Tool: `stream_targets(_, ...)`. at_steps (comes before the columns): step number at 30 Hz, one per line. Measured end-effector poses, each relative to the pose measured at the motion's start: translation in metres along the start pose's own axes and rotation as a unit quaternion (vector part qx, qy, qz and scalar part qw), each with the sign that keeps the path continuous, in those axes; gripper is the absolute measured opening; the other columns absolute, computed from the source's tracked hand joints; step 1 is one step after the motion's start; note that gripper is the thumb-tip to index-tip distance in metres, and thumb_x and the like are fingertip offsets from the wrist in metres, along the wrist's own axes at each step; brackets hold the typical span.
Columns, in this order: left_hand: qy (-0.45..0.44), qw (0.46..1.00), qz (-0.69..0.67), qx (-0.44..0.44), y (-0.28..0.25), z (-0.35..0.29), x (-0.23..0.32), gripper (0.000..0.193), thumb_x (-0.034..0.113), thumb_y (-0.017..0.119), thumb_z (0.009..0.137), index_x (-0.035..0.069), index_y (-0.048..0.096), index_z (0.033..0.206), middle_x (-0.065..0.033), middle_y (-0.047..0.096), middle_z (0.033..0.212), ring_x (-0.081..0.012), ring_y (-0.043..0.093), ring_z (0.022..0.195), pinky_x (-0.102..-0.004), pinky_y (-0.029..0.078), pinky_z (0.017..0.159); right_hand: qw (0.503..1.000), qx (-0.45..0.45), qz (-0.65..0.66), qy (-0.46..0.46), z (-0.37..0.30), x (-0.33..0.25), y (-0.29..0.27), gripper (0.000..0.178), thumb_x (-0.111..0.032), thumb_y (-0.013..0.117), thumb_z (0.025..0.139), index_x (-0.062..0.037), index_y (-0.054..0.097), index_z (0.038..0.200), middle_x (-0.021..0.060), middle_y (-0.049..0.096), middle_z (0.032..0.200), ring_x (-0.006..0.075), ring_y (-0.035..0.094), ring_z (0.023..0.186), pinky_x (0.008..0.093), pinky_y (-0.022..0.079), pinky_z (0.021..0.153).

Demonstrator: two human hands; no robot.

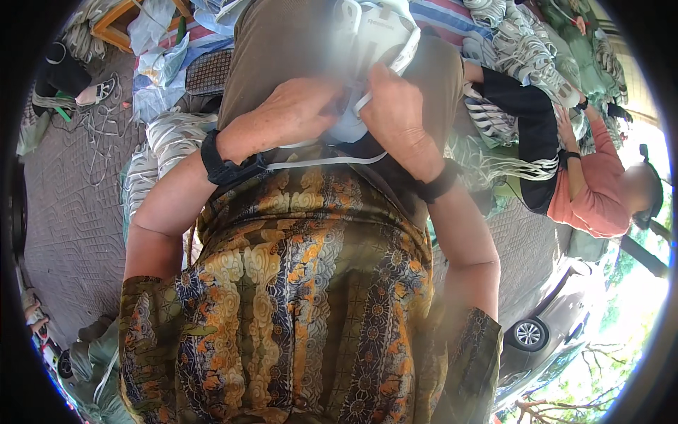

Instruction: The person sits cross-legged on the ground and repeatedly threads white shoelaces through the eyelets of a white sneaker resting on their lap. They pull the laces tight and adjust the tongue, repeating the lacing process multiple times without completing a final knot.

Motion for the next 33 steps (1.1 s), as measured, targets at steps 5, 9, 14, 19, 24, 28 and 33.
stream_targets(5, 0.017, 1.0, 0.008, 0.019, 0.004, -0.001, -0.002, 0.031, 0.012, 0.057, 0.08, 0.003, 0.055, 0.109, -0.019, 0.062, 0.089, -0.0403, 0.059, 0.087, -0.0485, 0.047, 0.077, 0.997, -0.056, 0.043, 0.04, 0.007, 0.003, 0.005, 0.013, 0.0, 0.059, 0.074, -0.0013, 0.056, 0.086, 0.0192, 0.063, 0.075, 0.039, 0.062, 0.07, 0.0423, 0.049, 0.063)
stream_targets(9, 0.005, 1.0, -0.001, 0.003, 0.003, 0.0, -0.003, 0.036, 0.011, 0.056, 0.08, 0.005, 0.054, 0.115, -0.0182, 0.062, 0.089, -0.0395, 0.06, 0.087, -0.0482, 0.047, 0.076, 0.983, -0.055, 0.169, 0.057, 0.002, 0.014, 0.008, 0.011, 0.003, 0.06, 0.077, 0.0, 0.056, 0.087, 0.0163, 0.062, 0.073, 0.0347, 0.061, 0.066, 0.0361, 0.048, 0.061)
stream_targets(14, 0.008, 1.0, 0.0, -0.001, 0.003, -0.001, -0.002, 0.037, 0.011, 0.056, 0.08, 0.006, 0.054, 0.116, -0.0182, 0.062, 0.089, -0.0399, 0.059, 0.086, -0.0484, 0.047, 0.075, 0.99, -0.006, 0.117, -0.085, 0.004, 0.004, -0.003, 0.011, 0.001, 0.062, 0.082, -0.002, 0.054, 0.088, 0.0163, 0.06, 0.075, 0.0358, 0.06, 0.069, 0.0375, 0.047, 0.061)
stream_targets(19, 0.017, 1.0, -0.008, 0.024, 0.001, -0.002, -0.002, 0.027, 0.012, 0.056, 0.08, 0.004, 0.055, 0.106, -0.0186, 0.061, 0.088, -0.0401, 0.059, 0.086, -0.0487, 0.047, 0.075, 0.996, -0.039, 0.079, -0.016, 0.005, 0.01, -0.007, 0.013, 0.002, 0.06, 0.082, -0.0037, 0.054, 0.092, 0.0175, 0.06, 0.078, 0.04, 0.061, 0.074, 0.0428, 0.047, 0.062)
stream_targets(24, 0.019, 1.0, 0.011, 0.012, 0.0, -0.001, 0.001, 0.024, 0.01, 0.062, 0.077, -0.007, 0.056, 0.093, -0.0228, 0.062, 0.086, -0.0389, 0.063, 0.083, -0.0472, 0.05, 0.077, 0.999, -0.02, 0.016, -0.034, 0.003, -0.004, -0.006, 0.019, 0.004, 0.059, 0.079, -0.0051, 0.052, 0.094, 0.0191, 0.061, 0.08, 0.0423, 0.061, 0.076, 0.0455, 0.048, 0.064)
stream_targets(28, 0.005, 1.0, 0.004, 0.004, 0.0, 0.002, 0.003, 0.024, 0.01, 0.062, 0.077, -0.007, 0.056, 0.093, -0.0234, 0.063, 0.086, -0.0385, 0.064, 0.083, -0.0464, 0.051, 0.077, 0.999, -0.017, 0.005, -0.045, 0.005, -0.007, -0.001, 0.022, 0.003, 0.06, 0.076, -0.0057, 0.05, 0.093, 0.0185, 0.061, 0.08, 0.0422, 0.061, 0.077, 0.0456, 0.049, 0.064)
stream_targets(33, -0.007, 1.0, 0.003, 0.003, 0.001, 0.003, 0.003, 0.024, 0.01, 0.062, 0.076, -0.007, 0.057, 0.092, -0.0238, 0.064, 0.085, -0.0388, 0.064, 0.083, -0.047, 0.05, 0.077, 0.997, 0.0, 0.048, -0.061, 0.003, -0.012, -0.001, 0.024, 0.003, 0.062, 0.074, -0.005, 0.049, 0.092, 0.0175, 0.061, 0.08, 0.0409, 0.062, 0.077, 0.0438, 0.05, 0.063)
Point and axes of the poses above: each hand's wrist, its own z-axis towards the middle knuckle, its own y-axis out of the palm, x = y × z, the point moved 6 cm from there along z, towards the middle knuckle
